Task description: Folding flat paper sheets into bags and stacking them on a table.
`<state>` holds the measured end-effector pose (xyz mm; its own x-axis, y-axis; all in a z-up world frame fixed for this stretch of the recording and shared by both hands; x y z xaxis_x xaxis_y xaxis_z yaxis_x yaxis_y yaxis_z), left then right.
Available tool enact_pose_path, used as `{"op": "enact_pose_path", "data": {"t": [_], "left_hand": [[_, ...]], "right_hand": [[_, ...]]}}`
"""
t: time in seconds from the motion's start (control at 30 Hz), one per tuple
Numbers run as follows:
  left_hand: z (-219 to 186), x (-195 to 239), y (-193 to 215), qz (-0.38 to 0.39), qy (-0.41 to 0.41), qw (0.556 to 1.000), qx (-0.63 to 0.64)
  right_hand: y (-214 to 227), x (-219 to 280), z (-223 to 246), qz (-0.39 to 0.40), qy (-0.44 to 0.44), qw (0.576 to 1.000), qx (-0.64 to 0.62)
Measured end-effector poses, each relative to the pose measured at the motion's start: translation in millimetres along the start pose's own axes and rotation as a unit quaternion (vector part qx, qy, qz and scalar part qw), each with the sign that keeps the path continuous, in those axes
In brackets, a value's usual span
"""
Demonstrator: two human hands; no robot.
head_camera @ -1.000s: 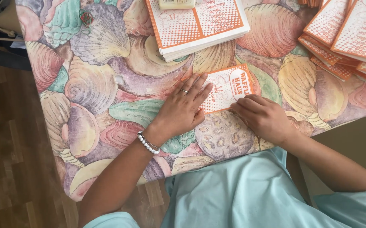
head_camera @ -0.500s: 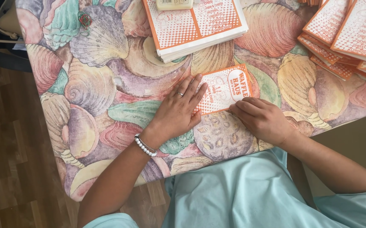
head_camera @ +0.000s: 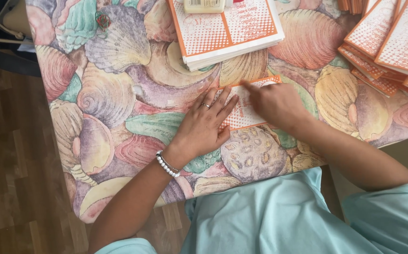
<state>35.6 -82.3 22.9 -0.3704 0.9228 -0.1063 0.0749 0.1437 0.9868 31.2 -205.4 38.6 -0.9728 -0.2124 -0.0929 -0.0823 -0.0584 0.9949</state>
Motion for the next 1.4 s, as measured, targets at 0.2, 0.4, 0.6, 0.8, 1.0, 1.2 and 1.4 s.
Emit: {"op": "enact_pose_path", "data": {"t": [0.2,0.4,0.6,0.8,1.0,1.2,1.4], "left_hand": [[0.3,5.6,-5.6,0.003,0.002,1.0,0.003],[-1.7,1.5,-7.6,0.012,0.011,1.0,0.006],[-4.9,6.9,4.8,0.024,0.055,0.998,0.026],[4.8,11.8,-0.2,0.068,0.09,0.993,0.026],[3.3,9.1,0.8,0.087,0.1,0.991,-0.012],[0.4,7.6,-0.4,0.103,0.098,0.988,-0.061],[3.7,9.5,-4.0,0.1,0.1,0.989,-0.042]], "right_hand": [[3.1,40.4,-46.6,-0.068,-0.069,0.993,0.071],[27.5,65.9,4.3,-0.145,0.038,0.987,0.049],[9.2,93.9,37.1,-0.145,0.13,0.981,-0.012],[17.6,92.5,37.9,-0.147,0.134,0.979,-0.049],[15.3,82.9,24.2,-0.142,0.101,0.98,-0.095],[25.0,27.7,41.6,-0.041,0.055,0.995,-0.07],[31.2,-10.8,60.1,0.019,0.031,0.999,-0.02]]}}
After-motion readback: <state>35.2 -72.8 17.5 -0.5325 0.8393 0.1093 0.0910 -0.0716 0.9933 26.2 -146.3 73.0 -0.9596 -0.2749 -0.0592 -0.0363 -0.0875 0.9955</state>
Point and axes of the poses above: each hand's wrist, its own x-axis away from the middle knuckle, its own y-axis out of the back of the hand, z = x × y, the point moved 10 cm from there along -x, towards the middle knuckle, and after that the axes turned 1 degree about -x, right-handed, at the moved point
